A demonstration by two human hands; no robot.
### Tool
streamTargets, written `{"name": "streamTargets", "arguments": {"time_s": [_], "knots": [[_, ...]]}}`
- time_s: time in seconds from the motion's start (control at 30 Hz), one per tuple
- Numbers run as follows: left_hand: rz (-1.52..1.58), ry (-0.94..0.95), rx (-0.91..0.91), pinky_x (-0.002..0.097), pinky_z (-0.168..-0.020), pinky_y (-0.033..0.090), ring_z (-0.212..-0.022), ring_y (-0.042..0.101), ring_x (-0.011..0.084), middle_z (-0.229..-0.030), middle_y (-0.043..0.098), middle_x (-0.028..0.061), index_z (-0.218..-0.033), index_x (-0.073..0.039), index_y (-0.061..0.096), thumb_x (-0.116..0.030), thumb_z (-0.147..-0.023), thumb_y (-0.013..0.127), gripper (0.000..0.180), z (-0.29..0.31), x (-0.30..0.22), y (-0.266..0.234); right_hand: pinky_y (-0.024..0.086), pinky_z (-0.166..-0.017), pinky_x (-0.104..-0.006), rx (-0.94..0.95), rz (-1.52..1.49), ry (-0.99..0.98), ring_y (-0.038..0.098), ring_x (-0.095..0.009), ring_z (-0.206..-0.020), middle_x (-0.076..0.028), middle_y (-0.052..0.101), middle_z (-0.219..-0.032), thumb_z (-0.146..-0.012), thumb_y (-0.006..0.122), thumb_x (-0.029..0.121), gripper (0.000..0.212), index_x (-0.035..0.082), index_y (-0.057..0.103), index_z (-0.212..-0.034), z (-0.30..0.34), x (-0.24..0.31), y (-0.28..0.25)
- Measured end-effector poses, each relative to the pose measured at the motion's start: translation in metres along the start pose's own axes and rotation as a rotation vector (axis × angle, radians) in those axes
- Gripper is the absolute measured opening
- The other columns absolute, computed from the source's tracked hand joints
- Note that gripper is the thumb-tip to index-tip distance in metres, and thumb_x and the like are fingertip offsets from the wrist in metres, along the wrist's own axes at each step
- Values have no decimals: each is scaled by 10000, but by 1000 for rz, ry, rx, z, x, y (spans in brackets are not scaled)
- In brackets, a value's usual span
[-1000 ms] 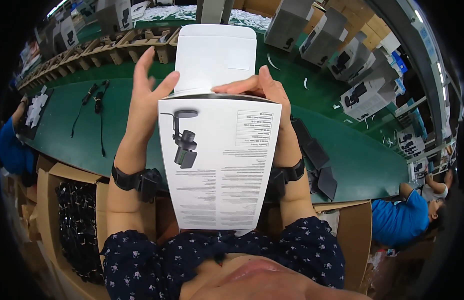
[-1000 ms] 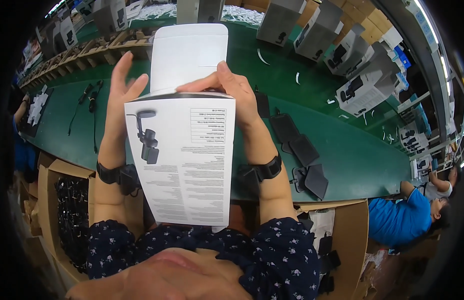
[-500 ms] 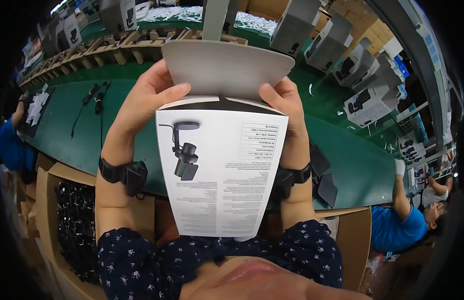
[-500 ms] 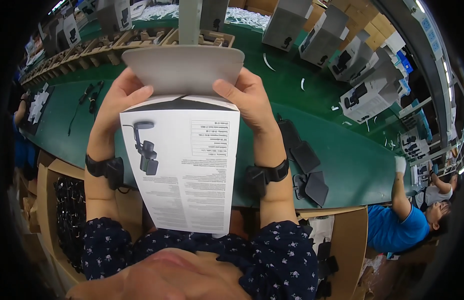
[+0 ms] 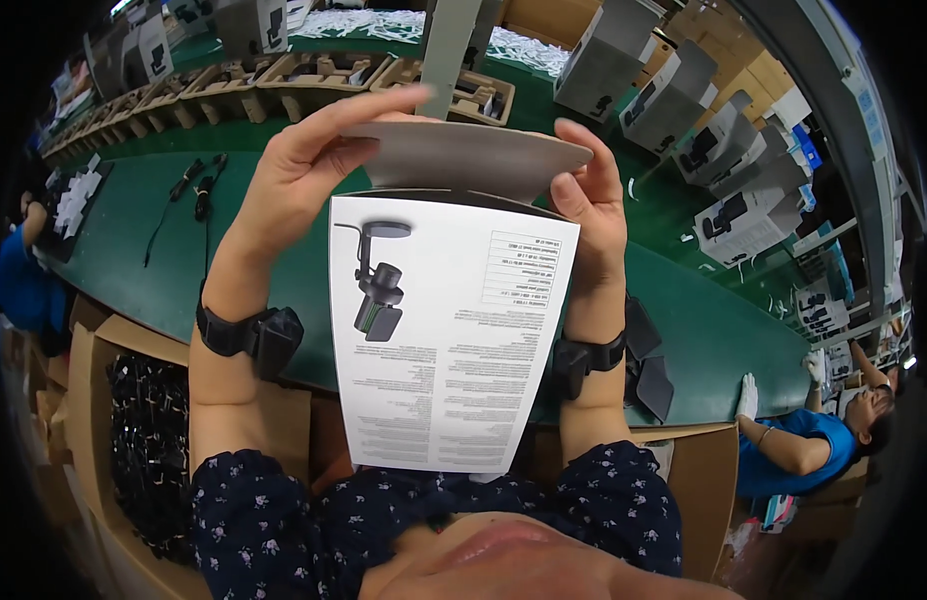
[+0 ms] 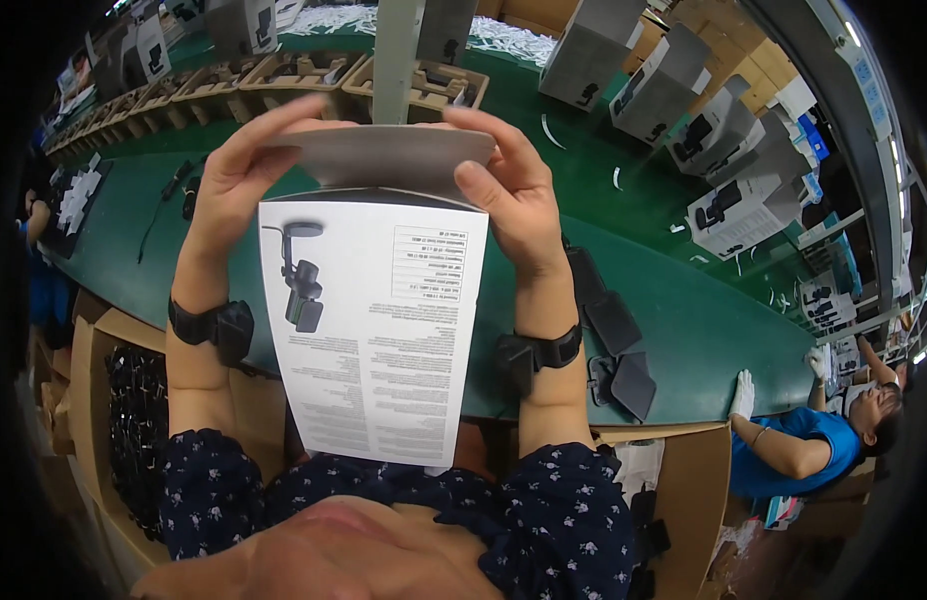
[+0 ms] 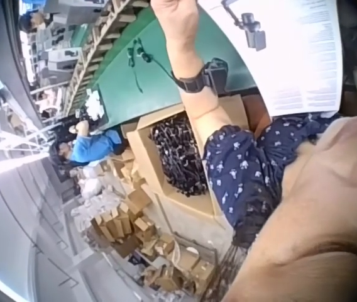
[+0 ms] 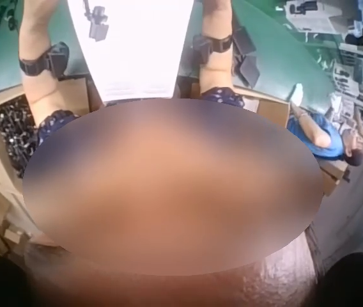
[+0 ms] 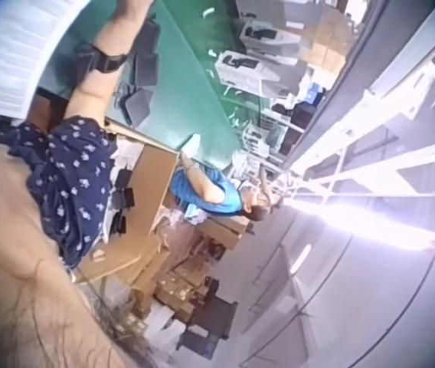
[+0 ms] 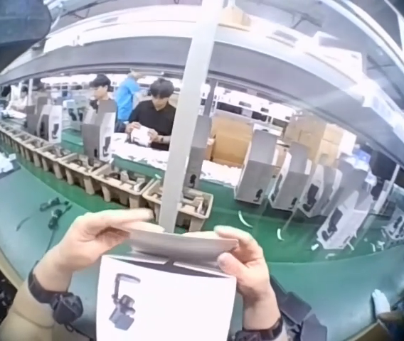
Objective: The person folds a cardboard box, picks up a cable from a large container, and attaches it to a base plate before placing the unit into a tray.
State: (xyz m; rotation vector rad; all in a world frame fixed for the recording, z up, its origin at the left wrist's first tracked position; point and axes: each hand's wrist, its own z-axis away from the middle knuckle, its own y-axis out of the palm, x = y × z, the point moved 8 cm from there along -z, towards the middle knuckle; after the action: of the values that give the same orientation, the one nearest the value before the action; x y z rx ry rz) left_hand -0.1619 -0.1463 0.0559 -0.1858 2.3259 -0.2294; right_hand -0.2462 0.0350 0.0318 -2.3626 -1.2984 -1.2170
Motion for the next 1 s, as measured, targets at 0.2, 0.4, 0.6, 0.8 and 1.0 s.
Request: {"name": "streamTargets", "arguments": {"time_s": [0.2,0.4,0.6,0.8,1.0], "knots": [[-25,181,72,290,-873,450,-991,585,208,-1079,620,121,-1054,3,625,157,-751,365,428,-3,1,3,483,-856,-384,196,-97,-103,569,-290,-1044,-206,596,-1095,-894,538,175,165,88,636,-993,-6,0,13],[-88,-52,-33,290,-890,430,-1005,576,218,-1063,620,131,-1017,2,645,90,-794,417,330,-7,19,-2,521,-797,-352,-193,-29,107,613,-257,-949,-240,586,-1074,-837,590,186,394,34,441,-1169,-8,-11,2],[140,-241,-92,236,-834,444,-967,566,137,-1071,611,79,-1026,-9,644,-42,-855,524,212,11,18,12,542,-767,-341,-186,-55,107,628,-285,-926,-273,591,-1042,-818,550,93,449,1,345,-1207,-6,-12,4],[312,-252,-306,239,-776,490,-879,607,140,-1020,631,127,-1163,-14,554,6,-820,533,344,13,12,14,540,-769,-349,-104,-175,92,629,-291,-918,-283,589,-1045,-824,500,50,187,3,444,-996,-2,-17,4],[283,-272,-278,260,-784,509,-888,621,165,-1037,625,176,-1140,11,534,1,-803,545,338,17,18,10,529,-796,-375,-70,-236,53,613,-308,-954,-275,594,-1040,-833,482,55,83,8,504,-898,3,-20,7]]}}
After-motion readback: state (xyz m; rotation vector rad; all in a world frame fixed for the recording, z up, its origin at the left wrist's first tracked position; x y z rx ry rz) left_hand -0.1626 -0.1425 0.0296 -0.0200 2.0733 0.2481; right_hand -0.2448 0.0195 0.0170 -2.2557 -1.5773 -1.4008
